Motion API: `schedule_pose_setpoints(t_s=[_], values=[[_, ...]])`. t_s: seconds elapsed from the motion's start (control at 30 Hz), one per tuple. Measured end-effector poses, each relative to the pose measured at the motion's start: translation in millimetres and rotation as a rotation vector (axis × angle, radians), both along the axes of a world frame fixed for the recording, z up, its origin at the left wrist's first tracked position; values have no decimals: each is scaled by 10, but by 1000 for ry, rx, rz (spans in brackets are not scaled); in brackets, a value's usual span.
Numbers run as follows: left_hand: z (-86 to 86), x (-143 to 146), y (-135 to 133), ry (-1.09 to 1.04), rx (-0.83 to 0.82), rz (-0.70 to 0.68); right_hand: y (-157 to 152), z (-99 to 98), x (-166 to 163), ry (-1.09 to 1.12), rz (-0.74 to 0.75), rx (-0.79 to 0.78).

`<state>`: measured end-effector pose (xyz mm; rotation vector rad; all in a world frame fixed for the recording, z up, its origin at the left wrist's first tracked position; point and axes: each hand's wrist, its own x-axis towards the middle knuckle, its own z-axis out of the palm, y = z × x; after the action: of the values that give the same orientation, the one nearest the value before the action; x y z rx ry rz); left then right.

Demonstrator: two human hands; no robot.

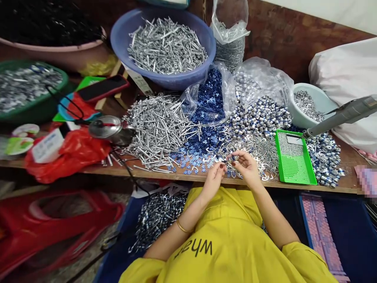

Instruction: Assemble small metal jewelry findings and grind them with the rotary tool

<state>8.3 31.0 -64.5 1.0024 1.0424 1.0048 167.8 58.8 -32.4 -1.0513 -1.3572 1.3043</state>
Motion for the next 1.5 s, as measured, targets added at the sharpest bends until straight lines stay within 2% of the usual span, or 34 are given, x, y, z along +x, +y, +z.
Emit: schedule_pose_setpoints(t_s=[0.1, 0.23, 0.33, 0.43, 0.53, 0.63, 0.67, 0.77, 0.83, 0.93, 1.03, 1.13, 1.23, 1.33, 1.5], values=[[62, -21, -45, 61, 36, -17, -53, -54, -29, 89, -23, -83], [150, -86, -101, 200, 112, -13, -63, -7, 33, 61, 61, -87], [185, -105, -150, 153, 47, -19, -122, 19, -14, -13, 72, -55], [208, -142, -202, 6, -59, 12, -242, 8, -169, -129, -9, 35], [190, -252, -225, -33, -37, 80, -309, 15, -339, -324, -23, 215], [101, -411, -202, -48, -127, 194, -135, 52, -413, -412, 188, 264], [65, -461, -189, -62, -174, 250, -13, 59, -418, -417, 215, 257], [-9, -569, -159, -110, -221, 382, 452, 31, -440, -582, 51, 326], [-22, -602, -164, -159, -184, 365, 735, -28, -489, -840, -32, 403], [-34, -627, -207, -184, -139, 298, 969, -139, -579, -1153, -14, 434], [-76, -669, -250, -167, -158, 342, 989, -227, -590, -1203, -3, 438], [-113, -735, -260, -154, -132, 376, 922, -249, -496, -1062, -5, 425], [-106, -787, -244, -131, -83, 330, 853, -204, -389, -999, 30, 414], [-72, -787, -216, -122, -82, 287, 811, -139, -391, -1060, 99, 416], [-16, -715, -182, -116, -46, 211, 854, -135, -637, -1222, 1, 417]])
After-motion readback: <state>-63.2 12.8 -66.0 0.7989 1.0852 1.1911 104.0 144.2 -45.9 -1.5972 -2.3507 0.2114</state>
